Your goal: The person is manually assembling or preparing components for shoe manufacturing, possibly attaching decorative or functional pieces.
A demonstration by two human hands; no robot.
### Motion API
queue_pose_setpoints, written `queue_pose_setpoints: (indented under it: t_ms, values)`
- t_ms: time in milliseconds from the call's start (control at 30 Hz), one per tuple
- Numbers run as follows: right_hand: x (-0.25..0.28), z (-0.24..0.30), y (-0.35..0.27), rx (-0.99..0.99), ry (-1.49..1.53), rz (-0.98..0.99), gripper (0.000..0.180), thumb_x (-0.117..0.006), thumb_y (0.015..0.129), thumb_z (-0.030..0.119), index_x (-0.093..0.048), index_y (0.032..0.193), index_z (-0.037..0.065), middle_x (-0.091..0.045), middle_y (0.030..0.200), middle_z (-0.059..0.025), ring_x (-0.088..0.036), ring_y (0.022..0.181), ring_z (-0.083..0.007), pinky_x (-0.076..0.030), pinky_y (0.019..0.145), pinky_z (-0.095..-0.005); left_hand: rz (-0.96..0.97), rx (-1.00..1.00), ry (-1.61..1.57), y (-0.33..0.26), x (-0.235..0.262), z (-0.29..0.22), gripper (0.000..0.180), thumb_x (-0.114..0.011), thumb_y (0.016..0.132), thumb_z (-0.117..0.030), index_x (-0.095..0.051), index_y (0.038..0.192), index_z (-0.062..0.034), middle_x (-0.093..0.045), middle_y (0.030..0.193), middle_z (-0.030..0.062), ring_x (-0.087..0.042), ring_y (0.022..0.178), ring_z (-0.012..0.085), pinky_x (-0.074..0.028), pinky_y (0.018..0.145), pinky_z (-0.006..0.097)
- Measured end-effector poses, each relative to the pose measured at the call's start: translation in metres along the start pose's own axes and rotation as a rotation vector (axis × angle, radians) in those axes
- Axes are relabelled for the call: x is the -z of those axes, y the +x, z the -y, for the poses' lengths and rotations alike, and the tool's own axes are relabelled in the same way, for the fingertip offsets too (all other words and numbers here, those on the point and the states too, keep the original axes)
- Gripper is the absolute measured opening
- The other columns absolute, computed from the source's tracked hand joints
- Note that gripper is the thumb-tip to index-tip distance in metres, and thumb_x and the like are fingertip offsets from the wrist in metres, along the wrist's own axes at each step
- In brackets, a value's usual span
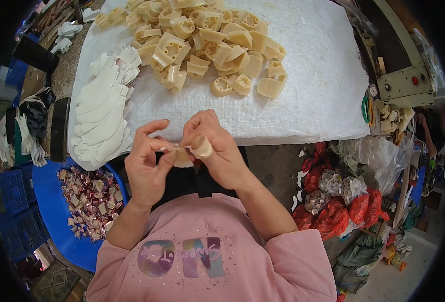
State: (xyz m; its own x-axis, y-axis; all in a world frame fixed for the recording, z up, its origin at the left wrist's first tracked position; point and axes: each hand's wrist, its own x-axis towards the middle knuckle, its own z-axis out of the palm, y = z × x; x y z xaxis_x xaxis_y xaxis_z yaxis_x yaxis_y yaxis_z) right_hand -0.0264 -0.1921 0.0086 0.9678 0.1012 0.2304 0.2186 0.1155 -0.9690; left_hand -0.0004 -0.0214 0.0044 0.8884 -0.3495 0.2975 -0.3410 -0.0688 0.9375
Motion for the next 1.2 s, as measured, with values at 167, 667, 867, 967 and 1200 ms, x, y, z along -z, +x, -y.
queue_pose_setpoints:
  t_ms: [167,667,867,967,1200]
  values:
    - [0.008,0.002,0.002,0.002,-0.06,-0.132,0.031,-0.068,0.077,0.016,-0.06,0.105,0.007,-0.053,0.099,-0.008,-0.048,0.099,-0.0222,-0.038,0.086,-0.0321,-0.122,0.046,-0.233,-0.001,0.005,0.01,0.015,-0.069,0.081,-0.012,-0.06,0.087,-0.0014,-0.05,0.106,0.0137,-0.05,0.091,0.0143,-0.04,0.081,0.027]
    - [-0.003,0.002,0.0,0.088,-0.081,-0.01,0.023,-0.066,0.078,0.013,-0.058,0.098,0.006,-0.054,0.096,-0.0045,-0.045,0.101,-0.0228,-0.035,0.087,-0.0344,-0.048,-0.008,-0.192,-0.004,0.004,0.004,0.01,-0.069,0.079,-0.006,-0.062,0.086,-0.0035,-0.051,0.105,0.0112,-0.048,0.095,0.0163,-0.039,0.08,0.029]
    - [0.007,0.014,0.013,-0.468,0.269,0.1,0.044,-0.069,0.078,0.011,-0.053,0.116,0.0,-0.061,0.104,-0.0104,-0.06,0.086,-0.0148,-0.05,0.075,-0.0296,-0.015,-0.307,0.047,-0.002,0.009,0.007,0.015,-0.071,0.076,-0.002,-0.062,0.087,-0.0063,-0.05,0.107,0.0108,-0.048,0.093,0.0173,-0.041,0.076,0.03]
    - [0.006,0.011,0.008,-0.215,0.064,0.066,0.043,-0.069,0.076,0.006,-0.053,0.116,0.002,-0.063,0.1,-0.008,-0.06,0.088,-0.0147,-0.05,0.077,-0.0306,0.065,-0.365,0.067,-0.001,0.014,0.0,0.014,-0.065,0.084,-0.016,-0.065,0.092,-0.0041,-0.051,0.108,0.0108,-0.048,0.092,0.02,-0.041,0.077,0.032]
    - [-0.004,0.015,0.005,0.125,-0.294,0.077,0.049,-0.073,0.067,0.004,-0.054,0.113,0.005,-0.062,0.093,-0.0088,-0.061,0.086,-0.0206,-0.048,0.077,-0.0309,0.216,0.317,-0.522,-0.003,0.008,0.0,0.062,-0.039,0.092,-0.041,-0.033,0.134,0.0043,-0.051,0.108,0.0127,-0.051,0.093,0.0197,-0.043,0.078,0.03]
